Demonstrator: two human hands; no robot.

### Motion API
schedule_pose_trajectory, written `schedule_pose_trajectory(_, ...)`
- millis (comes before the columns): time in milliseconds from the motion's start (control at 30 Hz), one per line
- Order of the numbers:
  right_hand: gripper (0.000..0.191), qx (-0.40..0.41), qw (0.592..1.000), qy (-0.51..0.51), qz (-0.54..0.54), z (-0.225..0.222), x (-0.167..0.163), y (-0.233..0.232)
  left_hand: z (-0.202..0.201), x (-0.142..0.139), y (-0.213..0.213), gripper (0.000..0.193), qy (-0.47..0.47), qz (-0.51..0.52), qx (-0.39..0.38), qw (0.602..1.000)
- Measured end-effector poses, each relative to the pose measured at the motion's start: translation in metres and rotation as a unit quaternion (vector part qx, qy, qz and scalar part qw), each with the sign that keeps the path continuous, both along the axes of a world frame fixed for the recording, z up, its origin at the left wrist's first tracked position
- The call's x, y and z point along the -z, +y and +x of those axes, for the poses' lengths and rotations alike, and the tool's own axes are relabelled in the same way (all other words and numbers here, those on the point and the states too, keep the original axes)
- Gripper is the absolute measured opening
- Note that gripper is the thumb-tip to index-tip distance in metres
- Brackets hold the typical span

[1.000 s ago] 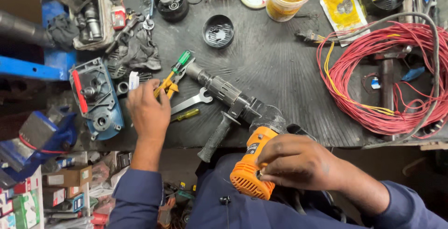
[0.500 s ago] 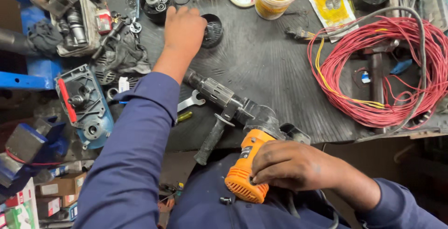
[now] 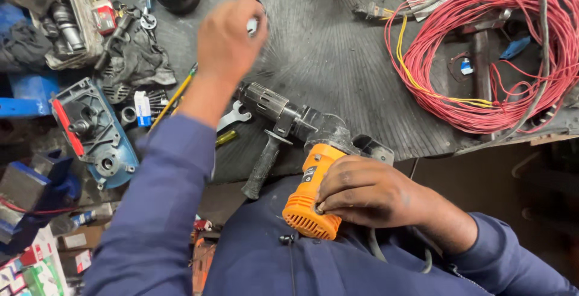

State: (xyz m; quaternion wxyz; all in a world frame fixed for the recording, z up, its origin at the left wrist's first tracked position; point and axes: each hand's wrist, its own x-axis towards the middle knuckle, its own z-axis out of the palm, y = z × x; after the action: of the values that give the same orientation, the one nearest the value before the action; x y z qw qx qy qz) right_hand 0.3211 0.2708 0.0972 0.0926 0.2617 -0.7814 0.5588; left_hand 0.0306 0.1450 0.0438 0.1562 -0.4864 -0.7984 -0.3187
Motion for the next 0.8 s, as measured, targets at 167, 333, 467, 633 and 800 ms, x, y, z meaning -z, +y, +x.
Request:
schedule_pose_trajectory(167, 0.017, -0.028, 0.998, -0.014, -0.060, -0.005, 0.006, 0.017, 0.092, -0.050, -0.041, 0.011, -0.299, 0.009, 0.110, 0.948)
schedule_pose_trajectory(333, 0.018, -0.084, 0.990, -0.054, -0.094, -0.016, 0.015, 0.036, 0.141, -0.071, -0.072, 0.015, -0.454, 0.007, 0.146, 0.879)
schedule_pose_trajectory(467, 0.017, -0.089, 0.988, -0.079, -0.093, -0.018, 0.019, 0.036, 0.158, -0.069, -0.082, 0.020, -0.548, 0.016, 0.119, 0.827)
schedule_pose_trajectory(633, 0.012, -0.087, 0.985, -0.065, -0.132, -0.020, 0.021, 0.032, 0.174, -0.066, -0.090, 0.023, -0.501, 0.028, 0.156, 0.851)
schedule_pose_trajectory(800, 0.017, -0.039, 0.982, -0.077, -0.169, -0.016, 0.025, 0.025, 0.177, -0.072, -0.088, 0.023, -0.438, 0.042, 0.151, 0.885)
